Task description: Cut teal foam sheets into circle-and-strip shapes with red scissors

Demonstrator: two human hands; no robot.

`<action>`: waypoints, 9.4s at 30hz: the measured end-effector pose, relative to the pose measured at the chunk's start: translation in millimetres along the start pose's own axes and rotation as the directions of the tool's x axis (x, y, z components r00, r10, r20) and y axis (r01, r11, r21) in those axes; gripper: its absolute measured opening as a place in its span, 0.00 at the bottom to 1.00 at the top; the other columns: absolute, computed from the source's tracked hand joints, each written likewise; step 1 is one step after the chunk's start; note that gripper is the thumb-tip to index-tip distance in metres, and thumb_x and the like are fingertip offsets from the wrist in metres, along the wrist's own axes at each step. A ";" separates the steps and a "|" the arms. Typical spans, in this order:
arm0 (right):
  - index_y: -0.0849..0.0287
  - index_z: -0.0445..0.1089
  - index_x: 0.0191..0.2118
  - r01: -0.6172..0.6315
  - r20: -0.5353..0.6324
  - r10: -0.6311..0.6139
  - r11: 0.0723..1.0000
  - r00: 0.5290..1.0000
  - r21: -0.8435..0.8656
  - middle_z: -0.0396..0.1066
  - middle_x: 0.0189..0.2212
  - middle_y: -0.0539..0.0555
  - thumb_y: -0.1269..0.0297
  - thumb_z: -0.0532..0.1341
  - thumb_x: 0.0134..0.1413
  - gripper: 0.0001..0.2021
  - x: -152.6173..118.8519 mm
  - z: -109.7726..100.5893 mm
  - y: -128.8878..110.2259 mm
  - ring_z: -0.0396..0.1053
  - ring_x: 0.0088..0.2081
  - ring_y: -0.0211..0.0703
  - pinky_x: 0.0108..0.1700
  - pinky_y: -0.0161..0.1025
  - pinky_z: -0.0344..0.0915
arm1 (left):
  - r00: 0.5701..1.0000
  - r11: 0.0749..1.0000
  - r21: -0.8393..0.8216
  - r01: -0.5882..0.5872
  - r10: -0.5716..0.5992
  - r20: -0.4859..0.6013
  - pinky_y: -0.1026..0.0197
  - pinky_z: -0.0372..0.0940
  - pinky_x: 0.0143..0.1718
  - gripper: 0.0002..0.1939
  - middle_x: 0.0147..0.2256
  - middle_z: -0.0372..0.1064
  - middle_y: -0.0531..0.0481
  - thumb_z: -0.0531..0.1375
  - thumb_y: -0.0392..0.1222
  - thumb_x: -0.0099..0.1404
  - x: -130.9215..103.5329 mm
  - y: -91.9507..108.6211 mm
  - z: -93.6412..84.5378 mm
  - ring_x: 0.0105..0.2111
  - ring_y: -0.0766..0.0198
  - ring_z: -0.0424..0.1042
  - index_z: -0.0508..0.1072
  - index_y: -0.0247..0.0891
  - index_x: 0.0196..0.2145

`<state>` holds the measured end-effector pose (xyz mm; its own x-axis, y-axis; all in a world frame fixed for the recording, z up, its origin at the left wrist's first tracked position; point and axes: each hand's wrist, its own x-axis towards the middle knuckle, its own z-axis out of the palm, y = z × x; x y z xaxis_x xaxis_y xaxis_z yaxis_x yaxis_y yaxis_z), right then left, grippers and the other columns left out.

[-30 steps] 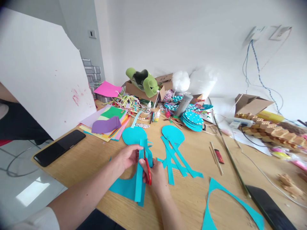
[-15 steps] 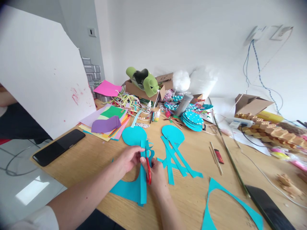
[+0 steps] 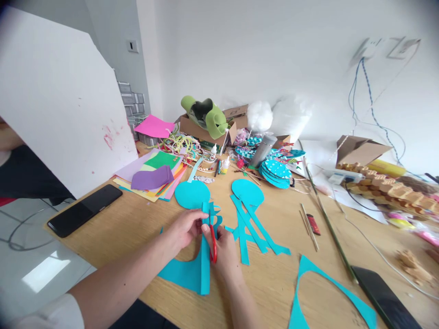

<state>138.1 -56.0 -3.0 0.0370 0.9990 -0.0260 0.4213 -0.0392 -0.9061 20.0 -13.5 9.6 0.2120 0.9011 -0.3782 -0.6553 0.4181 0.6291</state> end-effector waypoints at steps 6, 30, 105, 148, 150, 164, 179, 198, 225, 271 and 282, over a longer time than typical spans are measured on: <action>0.56 0.54 0.20 -0.018 0.018 0.018 0.999 1.000 0.031 0.48 0.18 0.44 0.39 0.59 0.47 0.25 -2.1 -0.8 -1.6 0.46 0.22 0.34 0.22 0.34 0.45 | 1.000 1.000 -0.017 -0.004 0.004 -0.008 0.65 0.58 0.23 0.09 0.20 0.68 0.54 0.66 0.30 0.38 0.8 -1.4 -0.8 0.21 0.69 0.65 0.70 0.35 0.19; 0.55 0.53 0.21 -0.081 0.087 0.077 0.995 0.993 0.052 0.54 0.14 0.45 0.37 0.60 0.44 0.26 -3.9 -2.2 -8.2 0.53 0.18 0.35 0.19 0.33 0.48 | 0.995 0.991 -0.086 0.102 -0.100 0.019 0.61 0.65 0.31 0.09 0.27 0.73 0.47 0.65 0.33 0.47 7.6 0.7 -6.2 0.26 0.63 0.71 0.72 0.33 0.30; 0.58 0.62 0.23 -0.061 0.027 0.060 0.996 0.998 0.061 0.62 0.14 0.48 0.38 0.58 0.49 0.25 -0.3 -6.5 -4.2 0.60 0.17 0.38 0.20 0.35 0.53 | 0.999 0.997 -0.065 -0.033 0.033 -0.012 0.64 0.63 0.26 0.11 0.22 0.69 0.53 0.68 0.31 0.41 5.3 7.2 -5.1 0.22 0.68 0.68 0.68 0.35 0.22; 0.61 0.64 0.41 0.429 0.139 -0.471 0.593 0.871 -0.681 0.66 0.40 0.61 0.50 0.64 0.46 0.22 -2.4 -18.9 -7.9 0.61 0.42 0.55 0.45 0.49 0.61 | 0.992 0.992 -0.078 0.101 -0.094 0.083 0.60 0.69 0.38 0.04 0.32 0.76 0.40 0.62 0.34 0.56 4.2 38.2 -7.8 0.33 0.59 0.76 0.73 0.32 0.31; 0.61 0.64 0.40 0.495 0.203 -0.494 0.584 0.846 -0.643 0.66 0.40 0.61 0.52 0.64 0.46 0.20 -3.5 -18.8 -10.3 0.61 0.42 0.54 0.44 0.48 0.62 | 0.972 0.981 -0.040 0.192 -0.184 0.145 0.59 0.69 0.37 0.05 0.33 0.76 0.39 0.62 0.36 0.56 4.7 36.8 -9.9 0.34 0.58 0.76 0.73 0.31 0.32; 0.60 0.65 0.47 0.446 0.287 -0.344 0.635 0.894 -0.631 0.68 0.43 0.60 0.48 0.64 0.45 0.26 -7.2 -28.7 -16.5 0.63 0.44 0.54 0.45 0.47 0.61 | 0.999 0.996 -0.078 0.048 -0.047 0.007 0.59 0.70 0.31 0.03 0.26 0.74 0.45 0.59 0.31 0.58 11.9 51.2 -17.1 0.24 0.62 0.74 0.72 0.33 0.28; 0.63 0.63 0.50 0.286 0.181 -0.223 0.676 0.958 -0.680 0.67 0.42 0.62 0.45 0.63 0.46 0.31 -5.2 -31.9 -10.0 0.63 0.47 0.54 0.48 0.48 0.60 | 0.971 0.993 0.075 -0.088 0.102 -0.215 0.66 0.65 0.19 0.03 0.26 0.74 0.48 0.59 0.31 0.58 14.9 49.4 -20.4 0.20 0.65 0.73 0.72 0.33 0.31; 0.66 0.69 0.43 0.145 0.194 0.060 0.462 0.979 -0.875 0.70 0.42 0.68 0.40 0.63 0.41 0.32 -54.8 -40.4 -51.4 0.63 0.48 0.64 0.50 0.54 0.59 | 0.992 0.948 0.304 0.099 -0.119 0.047 0.60 0.70 0.36 0.02 0.31 0.76 0.41 0.63 0.32 0.56 15.7 22.7 -15.2 0.33 0.58 0.77 0.72 0.32 0.29; 0.64 0.67 0.49 -0.248 -0.257 0.045 0.467 0.965 -0.849 0.68 0.46 0.66 0.48 0.54 0.60 0.23 -5.5 -63.3 -13.6 0.63 0.50 0.58 0.49 0.49 0.59 | 0.994 0.920 0.388 0.056 -0.089 0.067 0.61 0.70 0.37 0.03 0.34 0.77 0.38 0.61 0.32 0.57 13.3 21.7 -14.3 0.35 0.58 0.76 0.74 0.30 0.31; 0.62 0.68 0.48 0.211 0.262 0.123 0.324 0.957 -0.922 0.69 0.46 0.63 0.70 0.60 0.51 0.17 62.5 -132.1 8.3 0.67 0.48 0.53 0.47 0.41 0.59 | 0.979 0.960 0.258 0.107 -0.147 0.138 0.55 0.72 0.39 0.04 0.35 0.76 0.39 0.58 0.32 0.58 2.3 30.0 -4.3 0.36 0.55 0.77 0.72 0.31 0.32; 0.60 0.64 0.47 0.168 0.200 0.029 0.430 0.979 -0.887 0.73 0.38 0.59 0.49 0.53 0.59 0.20 13.5 -51.2 -30.2 0.71 0.40 0.48 0.38 0.38 0.62 | 0.995 0.995 -0.045 0.086 -0.083 0.058 0.56 0.72 0.37 0.08 0.32 0.75 0.40 0.55 0.35 0.62 2.2 51.1 -6.1 0.32 0.58 0.76 0.72 0.30 0.29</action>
<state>172.2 -42.5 45.7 -0.1325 0.9818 -0.1357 0.9912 0.1311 -0.0199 -17.4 9.2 36.8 0.3076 0.8685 -0.3886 -0.6665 0.4881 0.5635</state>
